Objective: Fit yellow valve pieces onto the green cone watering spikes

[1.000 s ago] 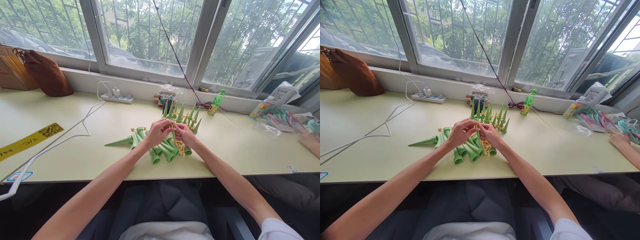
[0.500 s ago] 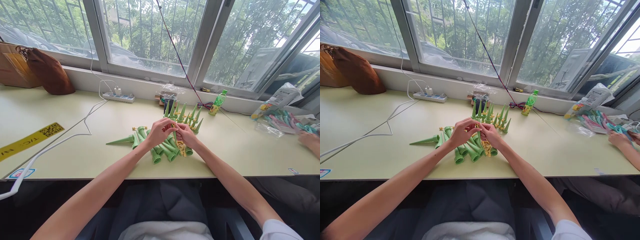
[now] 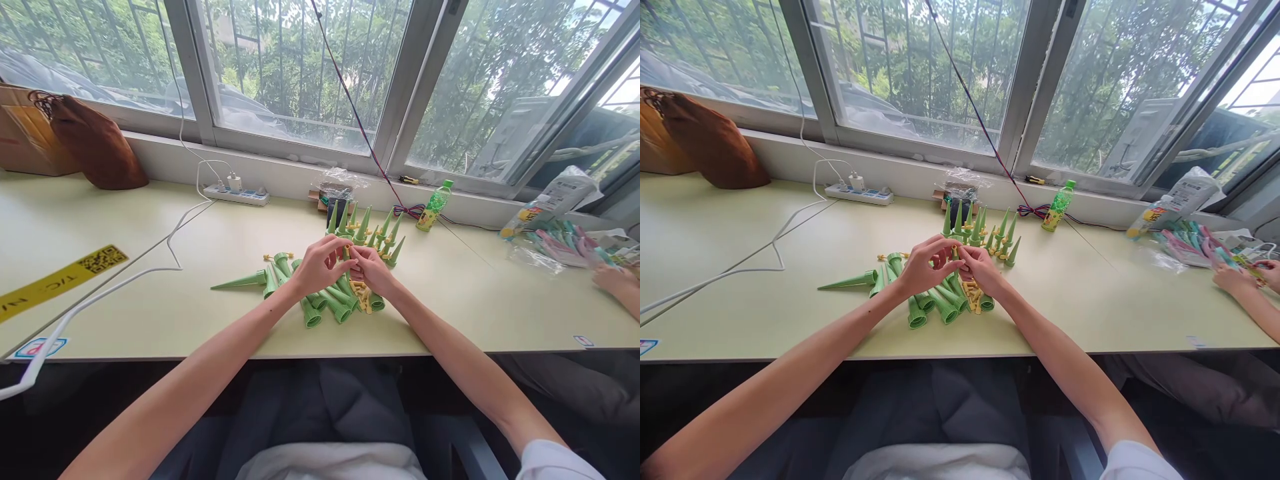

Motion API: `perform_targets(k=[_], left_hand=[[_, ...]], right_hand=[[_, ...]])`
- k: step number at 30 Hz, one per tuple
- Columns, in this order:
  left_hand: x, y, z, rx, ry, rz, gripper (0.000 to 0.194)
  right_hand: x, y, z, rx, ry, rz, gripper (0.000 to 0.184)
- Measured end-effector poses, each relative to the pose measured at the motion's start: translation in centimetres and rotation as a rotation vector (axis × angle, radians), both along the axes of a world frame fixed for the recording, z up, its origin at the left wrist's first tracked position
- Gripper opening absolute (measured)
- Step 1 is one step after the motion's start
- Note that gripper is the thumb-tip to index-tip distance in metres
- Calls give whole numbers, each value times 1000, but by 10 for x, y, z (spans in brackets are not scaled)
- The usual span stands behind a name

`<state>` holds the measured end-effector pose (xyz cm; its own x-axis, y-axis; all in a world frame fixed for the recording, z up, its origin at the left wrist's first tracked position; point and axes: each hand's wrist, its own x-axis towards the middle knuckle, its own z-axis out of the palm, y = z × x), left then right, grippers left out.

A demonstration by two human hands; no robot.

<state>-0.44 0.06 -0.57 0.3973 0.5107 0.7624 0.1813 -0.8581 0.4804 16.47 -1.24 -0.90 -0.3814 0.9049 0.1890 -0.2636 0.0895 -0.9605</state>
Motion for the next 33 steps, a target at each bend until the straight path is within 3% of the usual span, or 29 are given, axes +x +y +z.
perform_targets(k=[6,33], left_hand=[[1,-2,1,10,-9,11,19],[1,-2,-1,64,35,2,24]], right_hand=[[0,-1,1,7,-36,1,45],[2,0,-2,-16,-39,30,48]])
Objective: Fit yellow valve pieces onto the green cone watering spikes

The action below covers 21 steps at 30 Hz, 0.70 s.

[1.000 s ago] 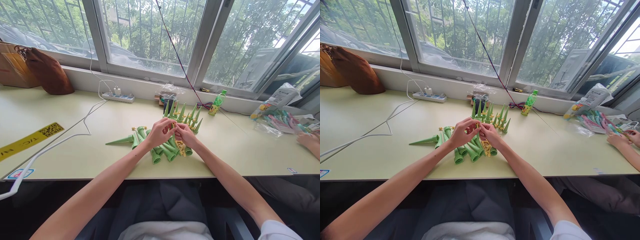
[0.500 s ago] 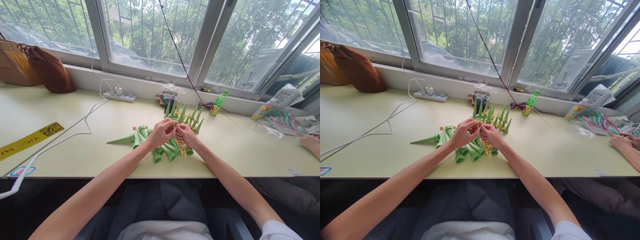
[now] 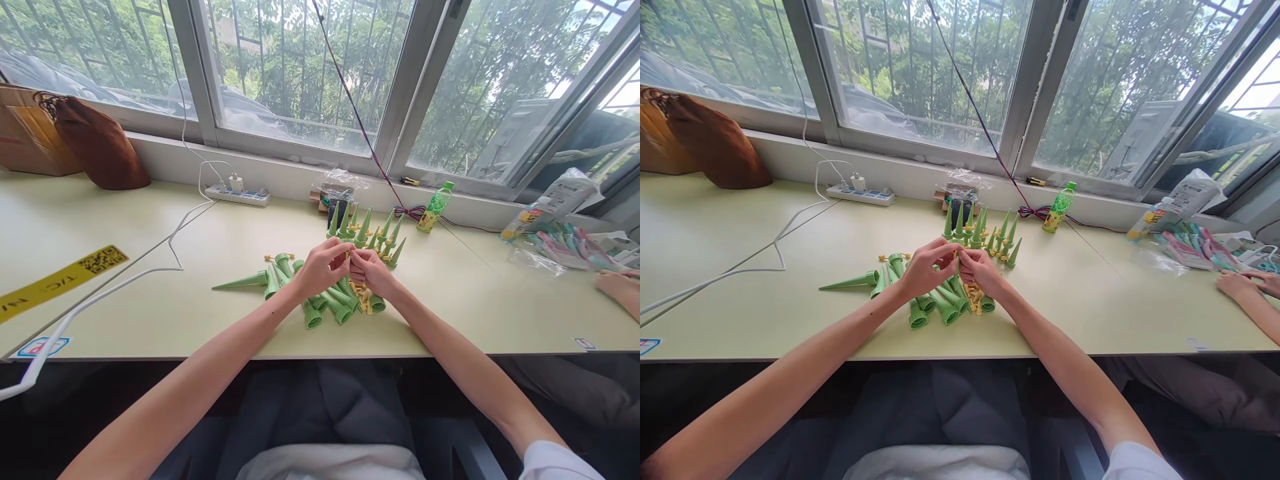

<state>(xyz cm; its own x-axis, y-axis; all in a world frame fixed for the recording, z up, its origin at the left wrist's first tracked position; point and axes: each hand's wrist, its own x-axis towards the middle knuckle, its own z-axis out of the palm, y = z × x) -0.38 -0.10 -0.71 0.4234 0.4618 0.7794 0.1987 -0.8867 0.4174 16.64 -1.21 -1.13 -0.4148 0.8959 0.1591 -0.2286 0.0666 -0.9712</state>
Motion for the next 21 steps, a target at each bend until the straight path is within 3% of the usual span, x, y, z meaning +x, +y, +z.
perform_targets(k=[13,21], left_hand=[[-1,-2,1,6,44,-1,37],[-1,-3,2,12,54,6,34]], right_hand=[[0,1,0,1,16,10,43],[-1,0,2,-11,14,-5,43]])
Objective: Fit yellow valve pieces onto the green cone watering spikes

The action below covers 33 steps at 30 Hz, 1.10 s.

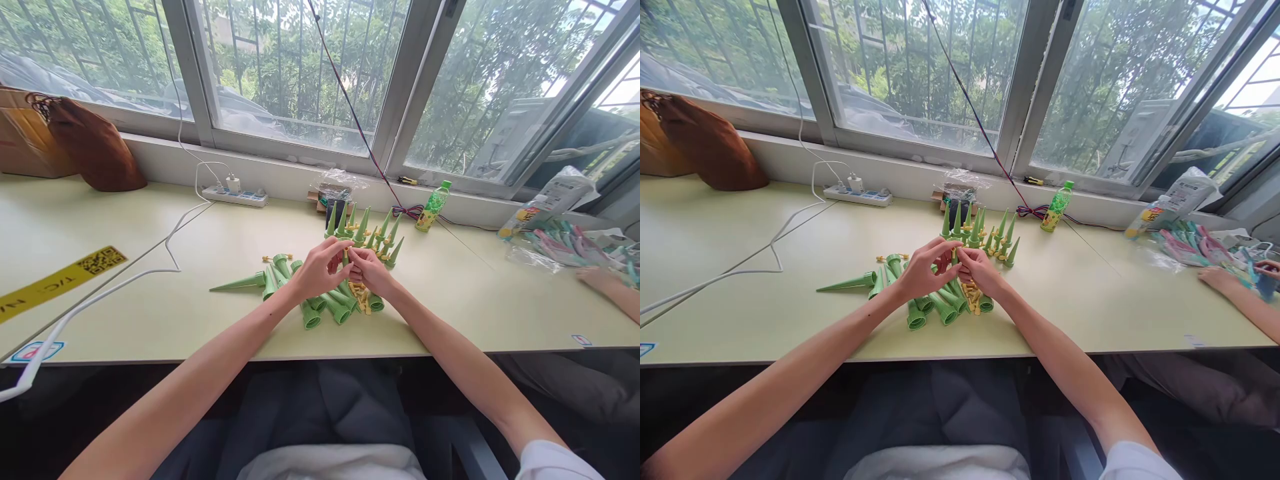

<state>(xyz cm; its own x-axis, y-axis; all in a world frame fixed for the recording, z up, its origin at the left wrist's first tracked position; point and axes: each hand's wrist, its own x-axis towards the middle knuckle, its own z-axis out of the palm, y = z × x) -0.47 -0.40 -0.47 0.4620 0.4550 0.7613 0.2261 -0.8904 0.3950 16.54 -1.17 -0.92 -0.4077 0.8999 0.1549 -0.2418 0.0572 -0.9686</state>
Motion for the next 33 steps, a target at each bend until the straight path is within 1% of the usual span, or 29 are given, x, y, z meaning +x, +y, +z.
perform_targets(k=[5,9,14,17,21,28,30,33], left_hand=[[0,0,0,2,8,6,34],[1,-1,0,-34,-16,16,31],[3,-1,2,-167,-153,65,24],[3,1,3,-196,-191,105,16],[2,4,3,-190,-184,146,19],[1,5,2,-194,-181,199,22],[2,4,4,-229,-196,199,23],[2,5,6,-346,-252,174,25]], right_hand=[[-1,0,1,2,-9,-2,44],[-2,0,1,12,5,-15,45],[-2,2,-2,71,30,-112,49],[-1,4,-3,95,36,-166,47],[0,5,-3,119,14,-202,43],[-1,5,-3,136,9,-245,42],[-1,6,-4,139,15,-249,41],[0,7,-5,138,4,-261,41]])
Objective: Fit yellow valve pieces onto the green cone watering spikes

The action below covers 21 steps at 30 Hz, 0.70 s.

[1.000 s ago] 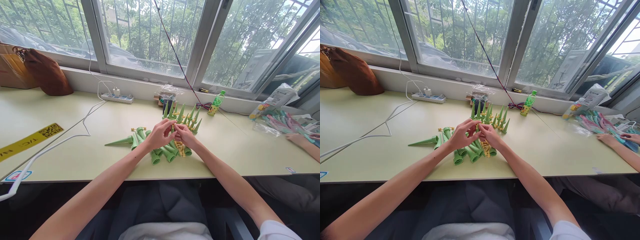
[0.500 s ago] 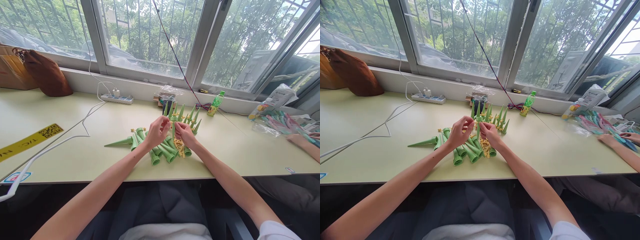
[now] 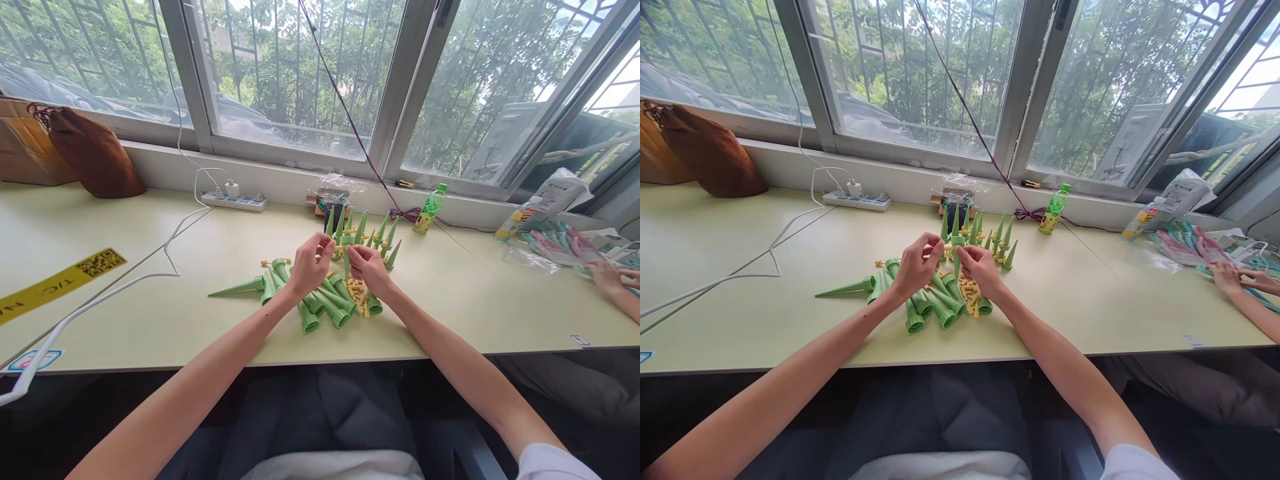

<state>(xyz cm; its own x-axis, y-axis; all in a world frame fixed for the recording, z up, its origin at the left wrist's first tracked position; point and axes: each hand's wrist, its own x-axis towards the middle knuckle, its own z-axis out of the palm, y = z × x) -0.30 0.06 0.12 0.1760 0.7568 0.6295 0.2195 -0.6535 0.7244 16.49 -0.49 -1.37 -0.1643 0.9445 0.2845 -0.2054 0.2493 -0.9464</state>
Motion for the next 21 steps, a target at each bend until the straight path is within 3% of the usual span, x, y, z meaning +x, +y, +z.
perform_targets(k=[5,9,18,21], left_hand=[[-1,4,-1,-171,-80,-118,32],[-1,6,-4,-206,-71,-200,36],[-3,6,-3,-260,-125,-204,32],[-4,7,-2,-315,-189,-178,33]], right_hand=[[-1,-3,2,4,-57,-11,41],[-3,-6,6,4,-93,-6,41],[-3,-3,4,67,-144,-78,46],[-2,-4,4,85,-119,-69,38]])
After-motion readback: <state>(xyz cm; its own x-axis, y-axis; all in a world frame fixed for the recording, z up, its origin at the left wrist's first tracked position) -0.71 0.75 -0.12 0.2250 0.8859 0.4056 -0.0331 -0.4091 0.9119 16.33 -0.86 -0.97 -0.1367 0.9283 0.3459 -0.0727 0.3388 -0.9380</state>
